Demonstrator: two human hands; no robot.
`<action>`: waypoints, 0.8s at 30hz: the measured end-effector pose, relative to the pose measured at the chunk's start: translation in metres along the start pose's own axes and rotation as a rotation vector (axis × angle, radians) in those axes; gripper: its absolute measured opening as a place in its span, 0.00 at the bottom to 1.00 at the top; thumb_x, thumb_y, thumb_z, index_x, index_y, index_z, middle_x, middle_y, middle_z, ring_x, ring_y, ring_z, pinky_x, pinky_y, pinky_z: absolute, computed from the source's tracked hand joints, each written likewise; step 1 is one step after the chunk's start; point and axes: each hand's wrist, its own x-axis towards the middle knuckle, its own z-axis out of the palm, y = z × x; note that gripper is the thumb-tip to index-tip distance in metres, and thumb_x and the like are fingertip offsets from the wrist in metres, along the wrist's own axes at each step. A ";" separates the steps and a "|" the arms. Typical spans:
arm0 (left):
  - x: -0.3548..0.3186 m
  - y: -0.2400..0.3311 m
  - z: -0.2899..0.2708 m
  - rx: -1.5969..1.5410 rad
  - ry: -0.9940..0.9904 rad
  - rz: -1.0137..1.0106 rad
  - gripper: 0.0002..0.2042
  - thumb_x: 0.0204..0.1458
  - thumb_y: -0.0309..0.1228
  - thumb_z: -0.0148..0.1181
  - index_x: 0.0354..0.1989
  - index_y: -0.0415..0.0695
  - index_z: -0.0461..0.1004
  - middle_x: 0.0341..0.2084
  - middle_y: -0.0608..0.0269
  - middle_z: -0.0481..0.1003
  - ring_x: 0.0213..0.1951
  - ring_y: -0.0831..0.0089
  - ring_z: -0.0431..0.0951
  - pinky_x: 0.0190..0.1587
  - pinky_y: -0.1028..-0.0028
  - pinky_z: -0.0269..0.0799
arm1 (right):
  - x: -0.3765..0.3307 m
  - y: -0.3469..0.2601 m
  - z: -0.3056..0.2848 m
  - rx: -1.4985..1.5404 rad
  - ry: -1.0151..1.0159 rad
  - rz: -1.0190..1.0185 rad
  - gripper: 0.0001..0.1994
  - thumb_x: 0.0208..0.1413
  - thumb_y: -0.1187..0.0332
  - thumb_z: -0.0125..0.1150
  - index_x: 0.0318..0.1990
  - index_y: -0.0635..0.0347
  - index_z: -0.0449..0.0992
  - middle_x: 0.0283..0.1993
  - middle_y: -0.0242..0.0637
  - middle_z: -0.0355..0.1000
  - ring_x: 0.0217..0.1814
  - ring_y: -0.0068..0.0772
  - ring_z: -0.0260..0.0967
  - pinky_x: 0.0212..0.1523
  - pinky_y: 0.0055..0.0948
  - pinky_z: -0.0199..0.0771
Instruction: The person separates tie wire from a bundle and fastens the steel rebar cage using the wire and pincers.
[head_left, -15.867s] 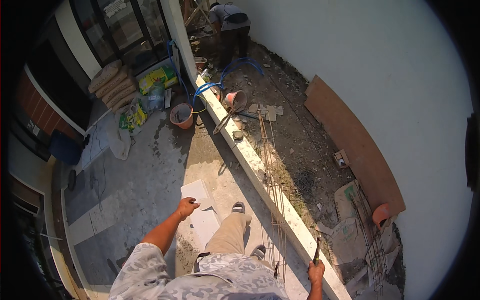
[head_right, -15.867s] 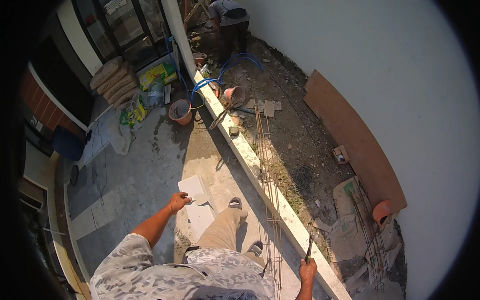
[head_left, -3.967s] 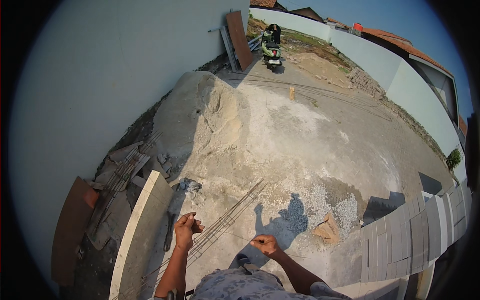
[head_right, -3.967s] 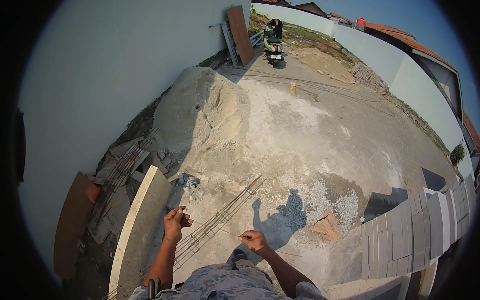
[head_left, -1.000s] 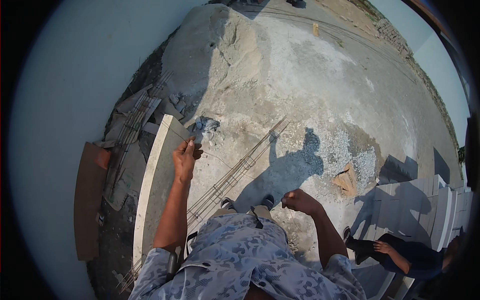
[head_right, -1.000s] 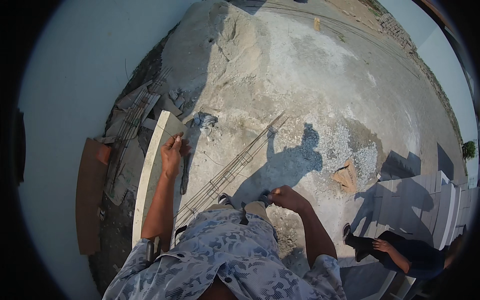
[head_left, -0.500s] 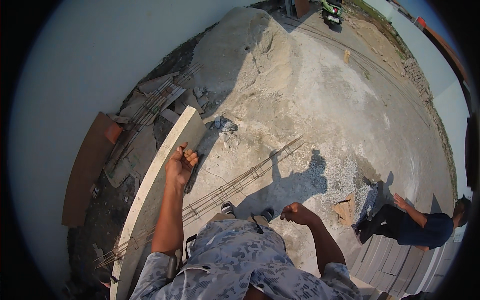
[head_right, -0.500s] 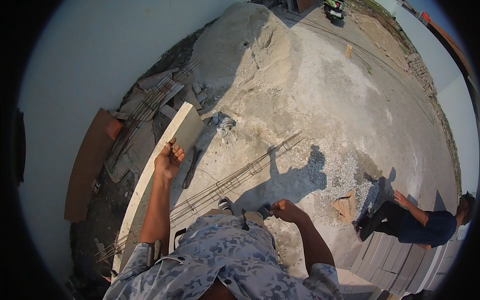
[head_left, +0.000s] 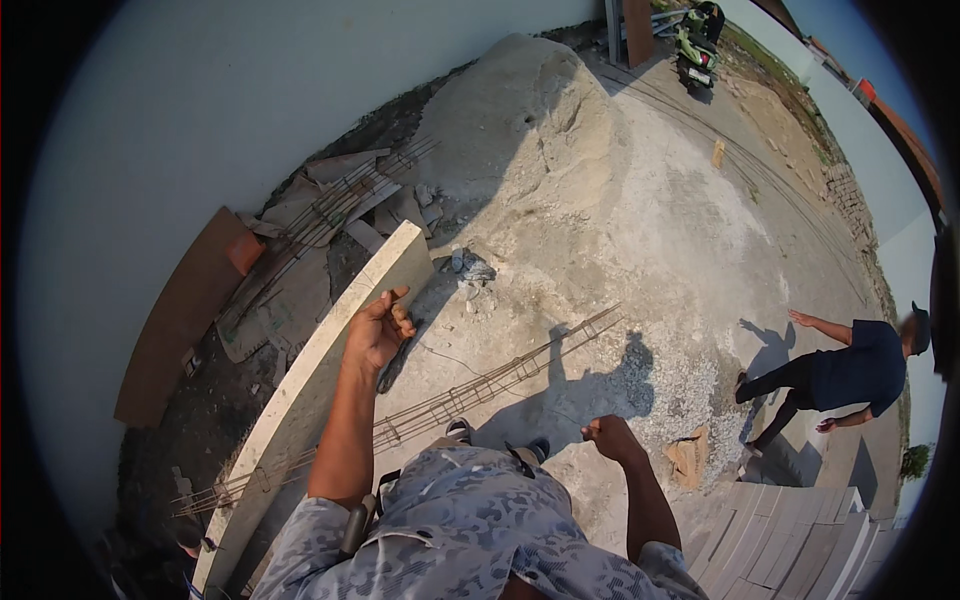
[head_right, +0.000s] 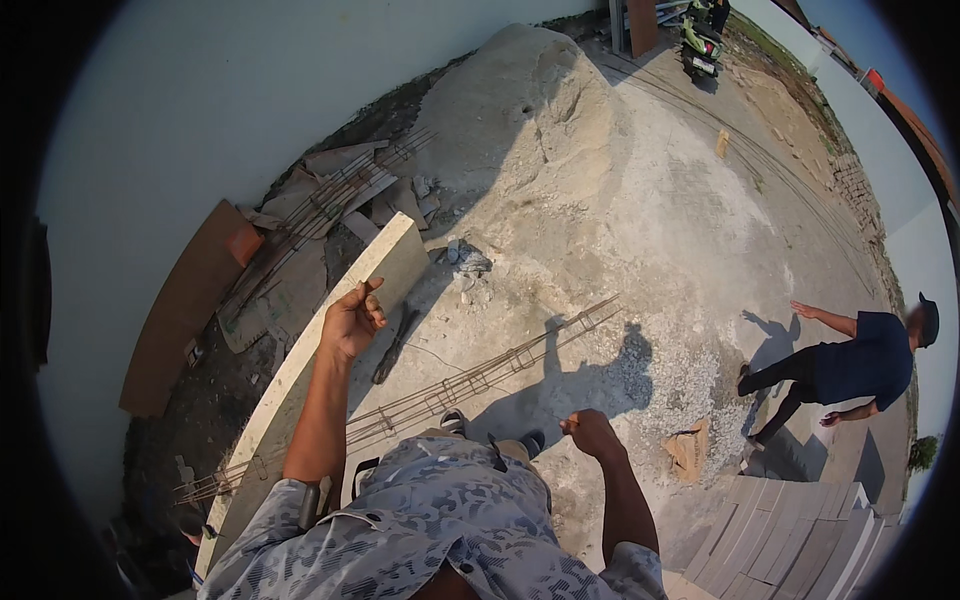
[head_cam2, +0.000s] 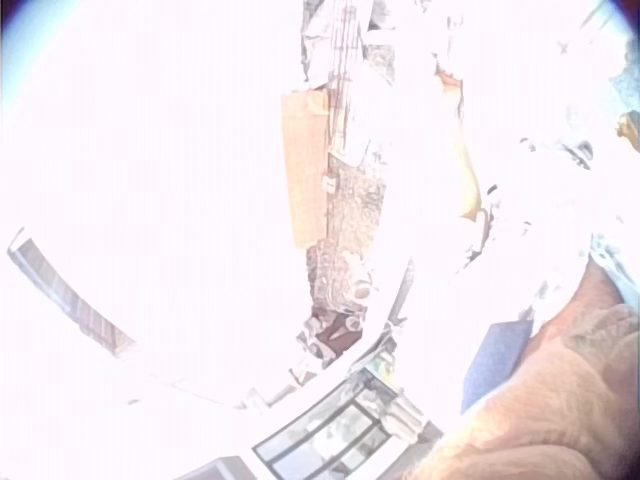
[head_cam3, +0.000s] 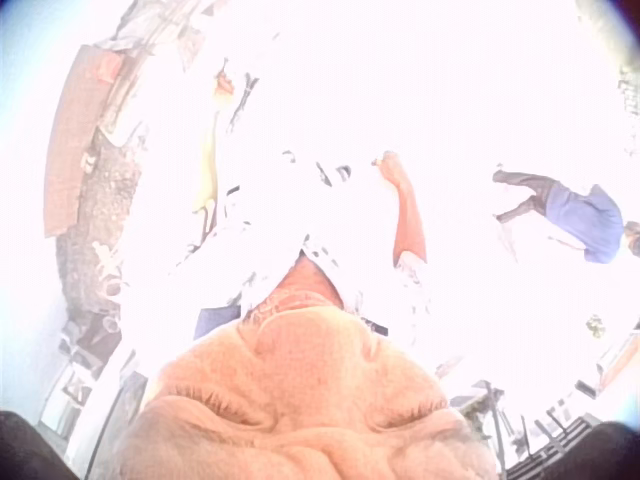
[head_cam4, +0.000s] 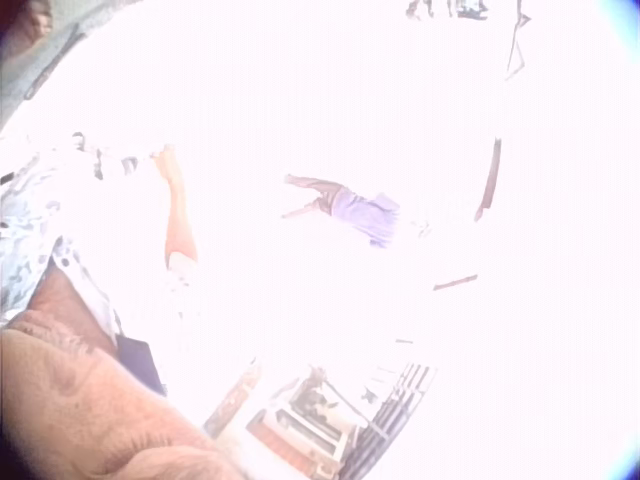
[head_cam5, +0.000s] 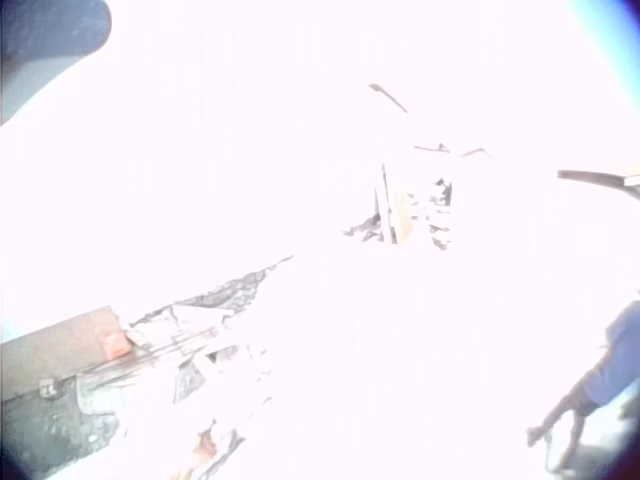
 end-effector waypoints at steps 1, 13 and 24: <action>0.001 0.003 0.000 0.170 -0.150 -0.084 0.16 0.68 0.33 0.45 0.53 0.34 0.70 0.23 0.58 0.76 0.25 0.69 0.80 0.31 0.69 0.79 | 0.011 0.029 0.011 0.058 0.198 -0.049 0.18 0.60 0.59 0.61 0.27 0.67 0.79 0.24 0.46 0.75 0.27 0.36 0.75 0.31 0.37 0.72; -0.008 0.008 -0.030 0.083 0.323 0.242 0.17 0.67 0.36 0.48 0.58 0.37 0.69 0.30 0.56 0.79 0.30 0.66 0.82 0.38 0.69 0.83 | 0.037 -0.002 -0.028 0.391 -0.475 -0.046 0.12 0.57 0.64 0.66 0.36 0.67 0.82 0.20 0.31 0.70 0.20 0.19 0.61 0.24 0.25 0.62; -0.063 -0.004 -0.010 0.437 0.269 0.237 0.18 0.67 0.36 0.49 0.57 0.33 0.70 0.24 0.61 0.79 0.27 0.72 0.82 0.32 0.71 0.80 | 0.191 0.103 -0.054 1.139 -0.462 -0.001 0.18 0.62 0.57 0.62 0.31 0.65 0.79 0.19 0.32 0.70 0.18 0.24 0.66 0.21 0.27 0.66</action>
